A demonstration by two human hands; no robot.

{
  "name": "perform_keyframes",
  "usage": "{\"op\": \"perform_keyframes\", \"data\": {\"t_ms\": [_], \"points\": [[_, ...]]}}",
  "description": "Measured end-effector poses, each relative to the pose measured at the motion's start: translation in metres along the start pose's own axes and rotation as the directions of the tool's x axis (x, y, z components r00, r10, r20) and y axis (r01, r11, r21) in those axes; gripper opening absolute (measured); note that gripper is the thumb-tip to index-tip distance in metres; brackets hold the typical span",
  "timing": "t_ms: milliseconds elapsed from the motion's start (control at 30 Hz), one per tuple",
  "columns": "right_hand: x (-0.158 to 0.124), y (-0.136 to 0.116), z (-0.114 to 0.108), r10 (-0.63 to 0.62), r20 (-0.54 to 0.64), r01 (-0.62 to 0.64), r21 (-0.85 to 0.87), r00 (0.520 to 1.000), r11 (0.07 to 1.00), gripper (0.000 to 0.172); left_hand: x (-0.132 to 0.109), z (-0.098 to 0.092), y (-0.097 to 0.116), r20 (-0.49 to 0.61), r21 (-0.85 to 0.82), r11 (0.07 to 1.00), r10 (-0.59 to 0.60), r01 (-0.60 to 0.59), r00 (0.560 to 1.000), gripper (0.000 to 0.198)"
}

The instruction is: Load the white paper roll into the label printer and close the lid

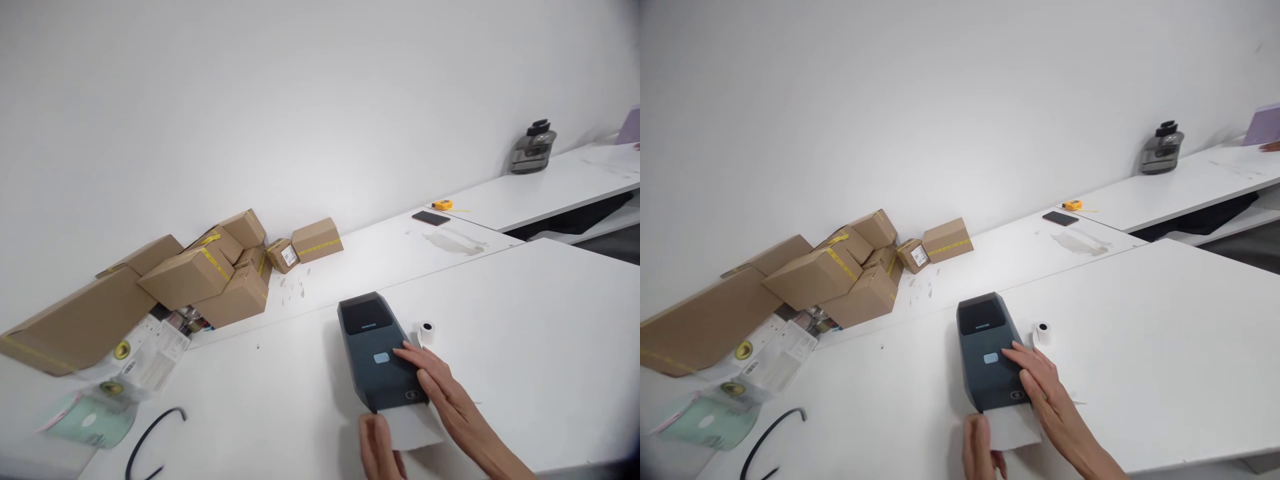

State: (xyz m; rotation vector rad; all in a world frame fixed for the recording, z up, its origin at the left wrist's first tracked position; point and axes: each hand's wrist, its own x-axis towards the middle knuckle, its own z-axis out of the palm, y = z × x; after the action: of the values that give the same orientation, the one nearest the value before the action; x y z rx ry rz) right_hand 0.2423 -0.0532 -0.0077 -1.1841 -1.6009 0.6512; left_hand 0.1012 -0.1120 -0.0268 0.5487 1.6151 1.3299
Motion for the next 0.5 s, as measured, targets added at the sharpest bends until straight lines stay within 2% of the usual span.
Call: {"op": "perform_keyframes", "data": {"t_ms": [67, 100, 133, 200, 300, 400, 500], "points": [[-0.001, 0.0, 0.006, 0.163, -0.114, -0.151, 0.106, 0.98, 0.983, 0.042, 0.003, -0.004, 0.018, -0.144, 0.045, 0.98, 0.198, -0.194, 0.97, 0.067], [-0.002, 0.0, 0.008, 0.233, -0.144, -0.212, 0.149, 0.962, 0.966, 0.044, 0.004, -0.004, 0.027, -0.181, 0.046, 0.966, 0.26, -0.256, 0.948, 0.068], [-0.002, 0.0, 0.01, 0.285, -0.153, -0.256, 0.182, 0.946, 0.949, 0.047, 0.007, -0.002, 0.036, -0.174, 0.045, 0.958, 0.288, -0.285, 0.942, 0.068], [-0.003, 0.0, 0.011, 0.342, -0.135, -0.309, 0.217, 0.93, 0.926, 0.049, 0.012, 0.004, 0.048, -0.083, 0.04, 0.955, 0.295, -0.293, 0.952, 0.07], [-0.002, 0.001, 0.009, 0.39, -0.09, -0.362, 0.227, 0.917, 0.904, 0.052, 0.02, 0.014, 0.052, 0.064, 0.02, 0.974, 0.225, -0.226, 0.972, 0.074], [-0.002, 0.004, 0.005, 0.405, -0.038, -0.385, 0.241, 0.914, 0.891, 0.055, 0.027, 0.019, 0.047, 0.052, -0.021, 0.978, 0.209, -0.208, 0.976, 0.076], [-0.002, 0.007, 0.005, 0.366, -0.03, -0.346, 0.263, 0.93, 0.901, 0.056, 0.033, 0.019, 0.044, 0.011, -0.045, 0.963, 0.266, -0.265, 0.964, 0.075]]}}
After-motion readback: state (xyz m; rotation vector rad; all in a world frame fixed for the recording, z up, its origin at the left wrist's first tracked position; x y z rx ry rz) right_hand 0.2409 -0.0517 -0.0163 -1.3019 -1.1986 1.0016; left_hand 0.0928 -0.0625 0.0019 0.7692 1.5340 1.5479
